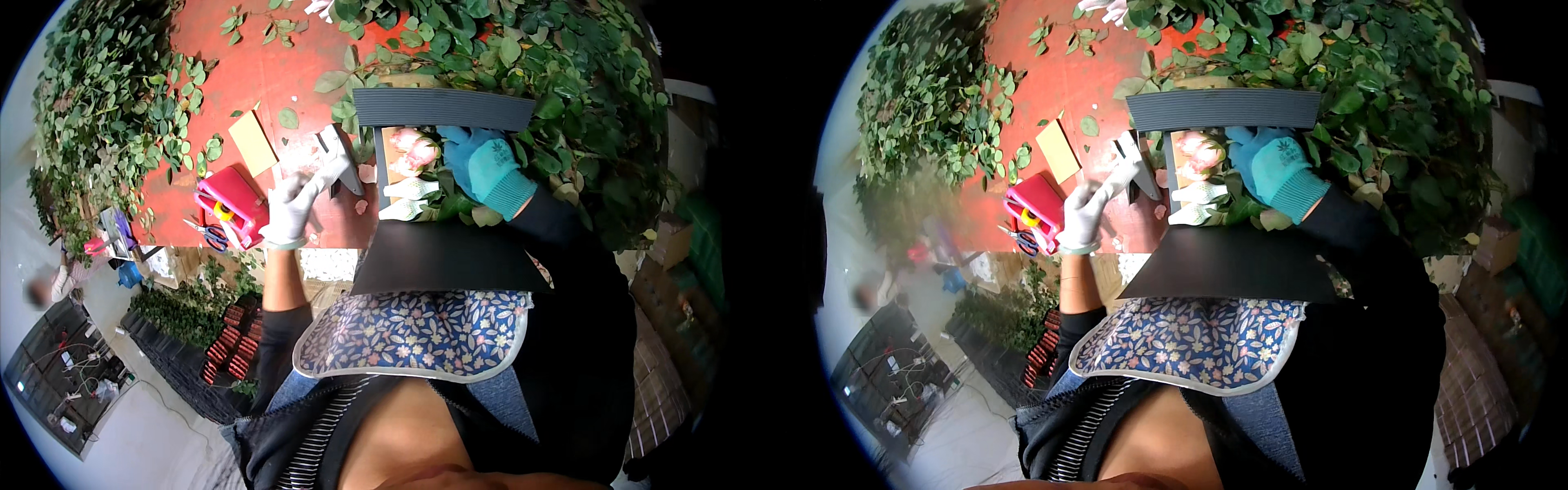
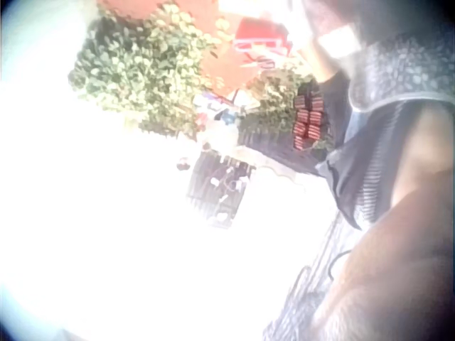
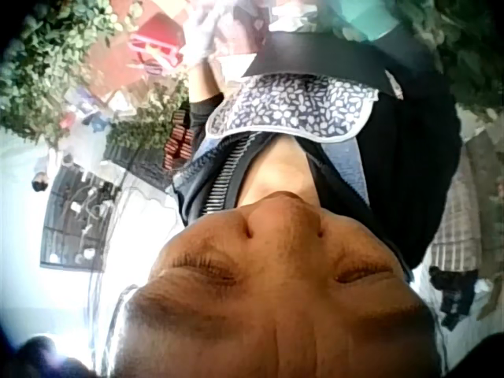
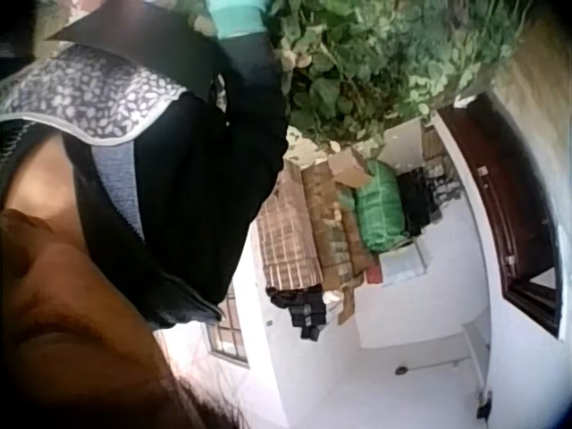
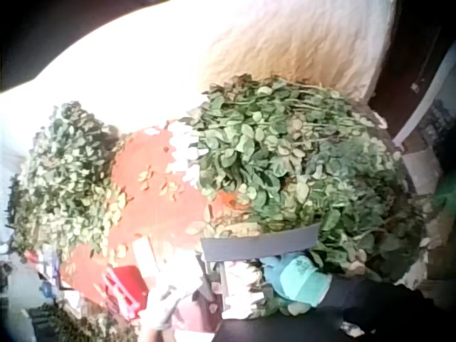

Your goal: The person places roses and greenery into a black box. They arrange the flowers in layers by hand and use a stapler to secure portions of the packaging.

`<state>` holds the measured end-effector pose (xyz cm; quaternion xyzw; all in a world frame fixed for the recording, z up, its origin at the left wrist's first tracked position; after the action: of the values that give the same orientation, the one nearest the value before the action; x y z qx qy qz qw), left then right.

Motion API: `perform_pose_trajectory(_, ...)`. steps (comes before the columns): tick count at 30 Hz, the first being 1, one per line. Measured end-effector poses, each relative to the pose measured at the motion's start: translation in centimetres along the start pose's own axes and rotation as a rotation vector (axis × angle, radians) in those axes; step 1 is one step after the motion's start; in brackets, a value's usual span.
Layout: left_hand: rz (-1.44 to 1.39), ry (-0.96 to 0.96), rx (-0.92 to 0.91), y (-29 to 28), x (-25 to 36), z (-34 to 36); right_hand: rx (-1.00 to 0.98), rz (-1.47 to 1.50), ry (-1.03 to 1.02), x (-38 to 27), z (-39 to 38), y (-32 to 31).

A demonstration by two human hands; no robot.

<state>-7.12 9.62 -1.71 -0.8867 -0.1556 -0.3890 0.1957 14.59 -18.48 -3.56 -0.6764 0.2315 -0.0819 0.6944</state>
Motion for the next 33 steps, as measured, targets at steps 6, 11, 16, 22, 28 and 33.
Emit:
perform_pose_trajectory(6,-0.228,0.073,-0.293,2.2,2.5,-3.4,-0.023,0.541,-0.197,1.1,-0.5,-5.5)
perform_pose_trajectory(11,0.167,0.254,-0.422,8.1,1.9,-1.1,-0.105,0.165,-0.2,-0.8,-1.1,-5.5)
perform_pose_trajectory(16,0.354,0.684,-0.283,8.7,1.4,-1.3,-0.12,0.023,-0.114,-1.8,-1.4,-3.0)
perform_pose_trajectory(22,0.551,0.403,-0.003,-0.2,-3.4,-3.8,-0.158,0.047,-0.074,-2.0,-1.5,-3.5)
perform_pose_trajectory(28,1.56,-0.504,-0.433,-10.2,-15.1,-11.1,-0.177,0.738,0.005,0.1,-1.1,-8.7)
perform_pose_trajectory(33,1.267,0.015,-0.229,-4.5,-10.4,-6.1,-0.227,0.636,-0.095,-2.3,0.3,-15.7)
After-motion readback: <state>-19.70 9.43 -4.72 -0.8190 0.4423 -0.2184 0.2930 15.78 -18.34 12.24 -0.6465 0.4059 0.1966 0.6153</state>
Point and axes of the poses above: each hand's wrist, its own z-axis towards the middle knuckle, its own y-axis out of the palm, x = y × z, the point moved 1 cm from there along z, towards the middle knuckle, and after that the axes turned 1 degree about y, right-handed, at the moved point
